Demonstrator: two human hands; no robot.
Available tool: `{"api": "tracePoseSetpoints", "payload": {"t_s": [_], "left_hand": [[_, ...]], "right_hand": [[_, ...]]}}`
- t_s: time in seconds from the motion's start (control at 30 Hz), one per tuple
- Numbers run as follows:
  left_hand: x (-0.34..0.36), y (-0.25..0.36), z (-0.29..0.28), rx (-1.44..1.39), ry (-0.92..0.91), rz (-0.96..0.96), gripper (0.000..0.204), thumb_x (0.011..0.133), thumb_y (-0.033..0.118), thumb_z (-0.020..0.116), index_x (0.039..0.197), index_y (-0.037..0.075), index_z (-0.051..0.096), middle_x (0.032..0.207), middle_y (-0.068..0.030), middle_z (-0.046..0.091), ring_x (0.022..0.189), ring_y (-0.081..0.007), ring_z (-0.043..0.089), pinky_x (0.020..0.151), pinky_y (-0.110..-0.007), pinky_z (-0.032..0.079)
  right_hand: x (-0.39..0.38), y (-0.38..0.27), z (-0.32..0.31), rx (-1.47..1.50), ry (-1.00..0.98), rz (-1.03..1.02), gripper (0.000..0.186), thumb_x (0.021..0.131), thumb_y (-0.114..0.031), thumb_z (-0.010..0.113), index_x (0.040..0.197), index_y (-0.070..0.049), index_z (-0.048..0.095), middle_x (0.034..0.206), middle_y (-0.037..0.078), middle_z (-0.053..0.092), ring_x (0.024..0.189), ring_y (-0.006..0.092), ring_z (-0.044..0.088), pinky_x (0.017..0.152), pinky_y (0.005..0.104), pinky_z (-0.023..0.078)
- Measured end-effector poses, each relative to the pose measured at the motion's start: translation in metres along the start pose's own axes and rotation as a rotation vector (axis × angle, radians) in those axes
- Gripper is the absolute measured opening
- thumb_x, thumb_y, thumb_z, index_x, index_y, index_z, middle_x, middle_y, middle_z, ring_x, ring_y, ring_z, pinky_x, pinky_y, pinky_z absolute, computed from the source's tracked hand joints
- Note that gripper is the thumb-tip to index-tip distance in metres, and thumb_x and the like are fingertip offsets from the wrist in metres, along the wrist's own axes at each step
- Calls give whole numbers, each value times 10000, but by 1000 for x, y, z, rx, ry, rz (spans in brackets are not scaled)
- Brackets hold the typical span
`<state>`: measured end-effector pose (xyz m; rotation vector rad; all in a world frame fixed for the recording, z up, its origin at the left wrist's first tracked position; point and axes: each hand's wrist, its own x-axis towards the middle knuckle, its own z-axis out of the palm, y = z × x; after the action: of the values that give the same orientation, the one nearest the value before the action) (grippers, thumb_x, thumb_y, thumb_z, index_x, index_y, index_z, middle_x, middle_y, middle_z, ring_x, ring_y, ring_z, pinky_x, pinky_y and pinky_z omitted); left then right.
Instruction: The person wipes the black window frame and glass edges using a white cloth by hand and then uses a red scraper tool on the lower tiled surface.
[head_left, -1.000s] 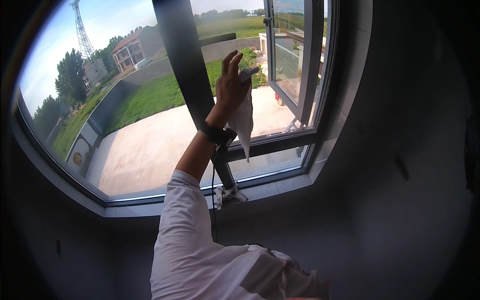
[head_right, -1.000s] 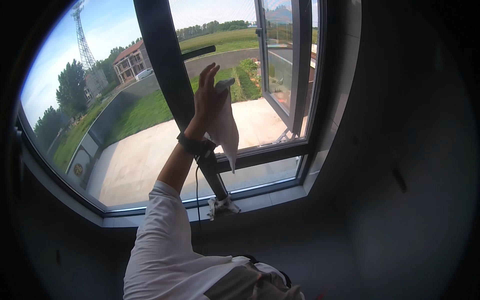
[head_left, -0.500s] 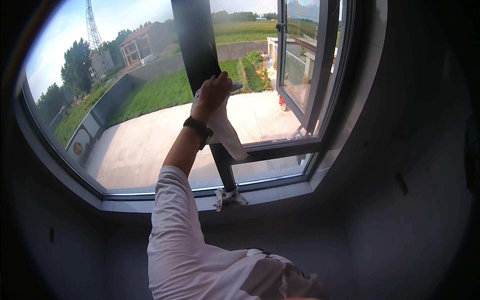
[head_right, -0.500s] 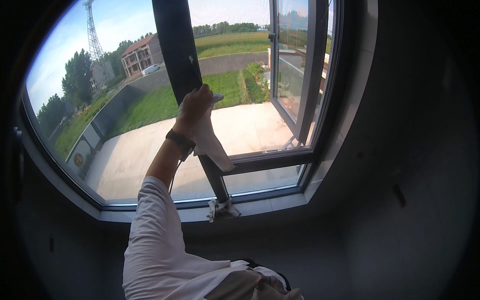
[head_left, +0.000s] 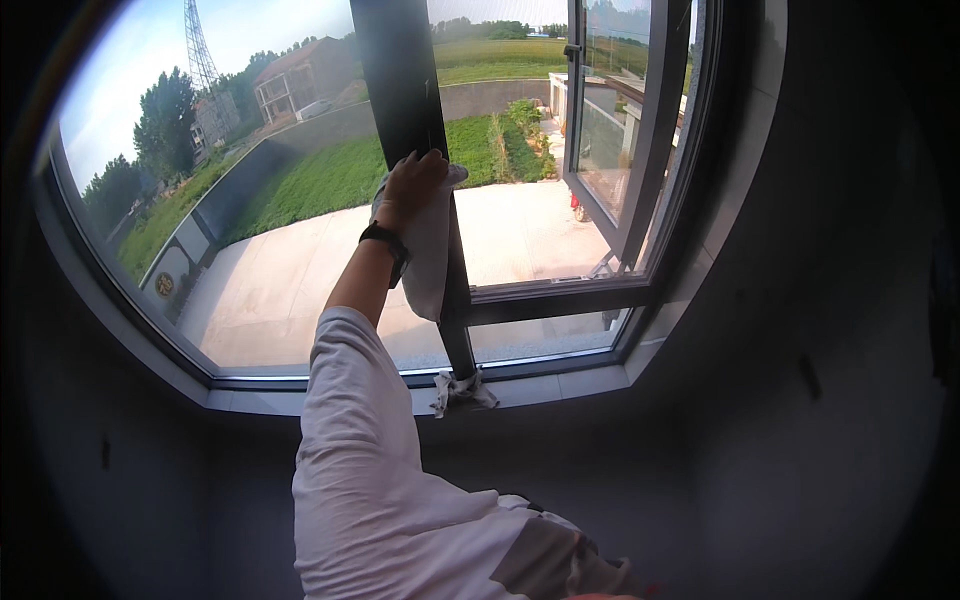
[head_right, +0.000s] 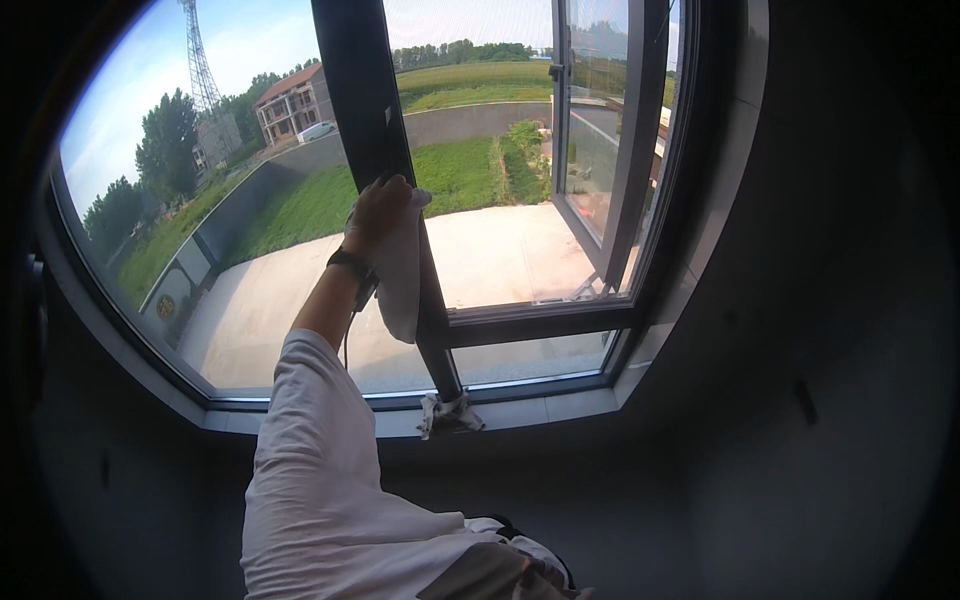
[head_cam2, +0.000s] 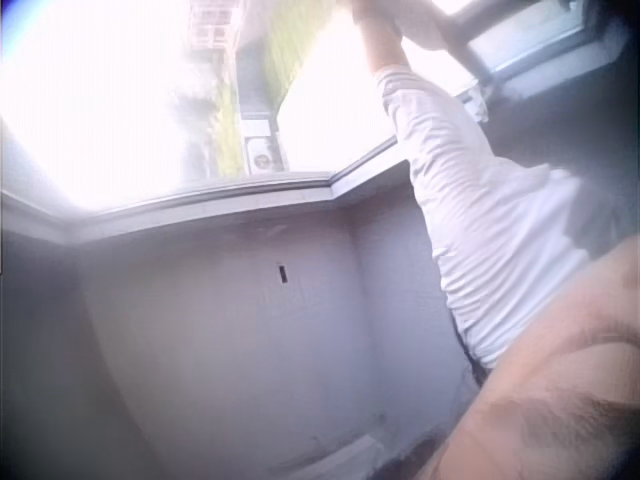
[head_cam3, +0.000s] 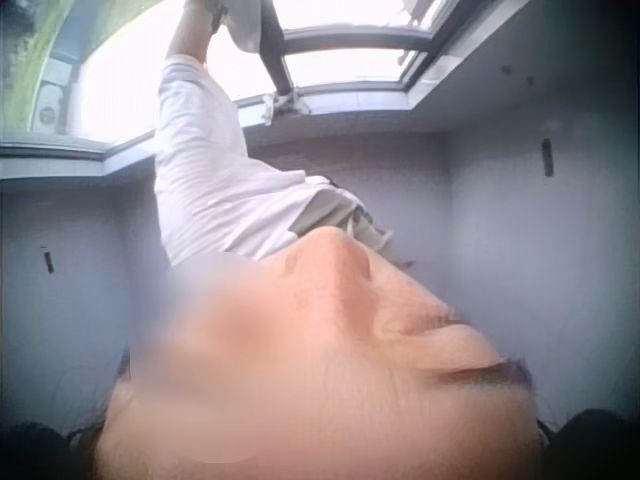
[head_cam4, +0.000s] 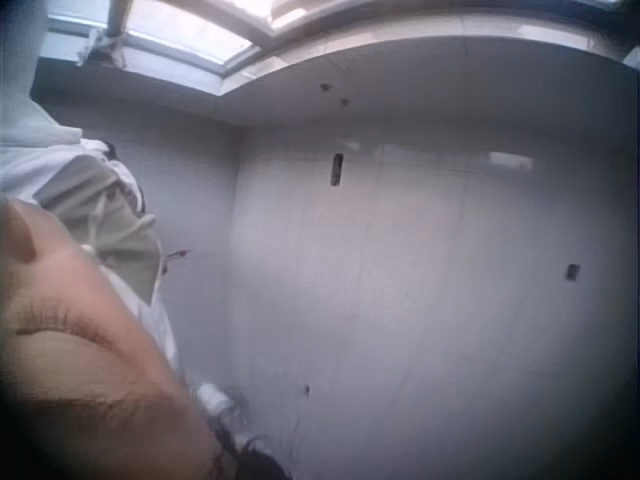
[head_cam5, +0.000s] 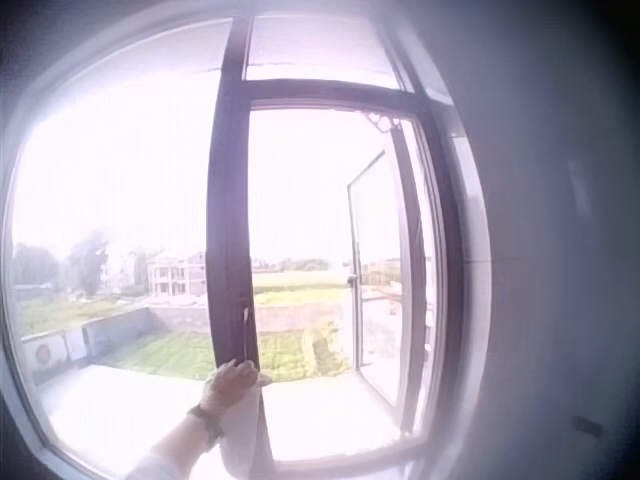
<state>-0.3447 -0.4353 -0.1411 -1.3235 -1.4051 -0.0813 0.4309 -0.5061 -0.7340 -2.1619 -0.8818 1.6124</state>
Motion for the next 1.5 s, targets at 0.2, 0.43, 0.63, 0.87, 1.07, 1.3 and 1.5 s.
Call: {"api": "tracePoseSetpoints", "payload": {"t_s": [0.2, 0.43, 0.63, 0.87, 1.07, 1.3, 1.5], "left_hand": [[-13, 60, -18, -344, 5, -169, 89, 757, 163, 647, 751, 116, 572, 721, -60, 496, 656, -225, 572, 527, -327, 474], [0, 253, -26, -783, -738, 255, 186, 799, 249, 617, 819, 64, 608, 783, -106, 614, 701, -306, 619, 632, -397, 510], [105, 465, -181, -1133, -615, 1363, 241, 839, 293, 582, 951, 85, 627, 849, -129, 631, 780, -261, 634, 658, -373, 504], [211, 726, -352, -1449, 526, 1817, 264, 804, 337, 587, 946, 127, 657, 859, -58, 657, 800, -227, 643, 660, -380, 520], [280, 773, -482, -1381, 638, 2029, 287, 807, 330, 574, 951, 99, 664, 851, -42, 666, 786, -213, 643, 676, -401, 535], [303, 754, -465, -1241, 164, 2136, 208, 790, 164, 600, 959, 42, 611, 779, -155, 640, 730, -319, 639, 640, -426, 516], [223, 846, -339, -1707, -222, 1663, 192, 754, 177, 636, 891, 52, 590, 828, -111, 636, 760, -315, 635, 667, -421, 496]], "right_hand": [[23, -33, 8, -39, -30, -5, 395, 870, -389, 524, 653, -59, 523, 573, 52, 495, 513, 188, 481, 489, 357, 403], [40, -50, -6, -7, -62, -31, 416, 876, -405, 516, 651, -55, 523, 561, 54, 490, 501, 192, 483, 483, 358, 407], [56, -52, -73, 48, -9, -39, 434, 881, -418, 510, 650, -51, 523, 550, 57, 487, 490, 196, 484, 477, 359, 409], [66, -34, -200, 129, 112, -5, 455, 888, -433, 503, 648, -47, 523, 537, 59, 482, 478, 200, 486, 471, 361, 413], [46, 39, -297, 300, 284, 118, 473, 893, -446, 496, 647, -43, 523, 526, 61, 478, 467, 204, 488, 465, 362, 416], [4, 150, -333, 597, 567, 396, 494, 900, -461, 489, 645, -39, 523, 514, 64, 474, 455, 208, 490, 459, 364, 419], [-42, 209, -293, 658, 628, 607, 513, 905, -474, 483, 643, -35, 523, 503, 66, 470, 444, 212, 492, 454, 365, 422]]}}
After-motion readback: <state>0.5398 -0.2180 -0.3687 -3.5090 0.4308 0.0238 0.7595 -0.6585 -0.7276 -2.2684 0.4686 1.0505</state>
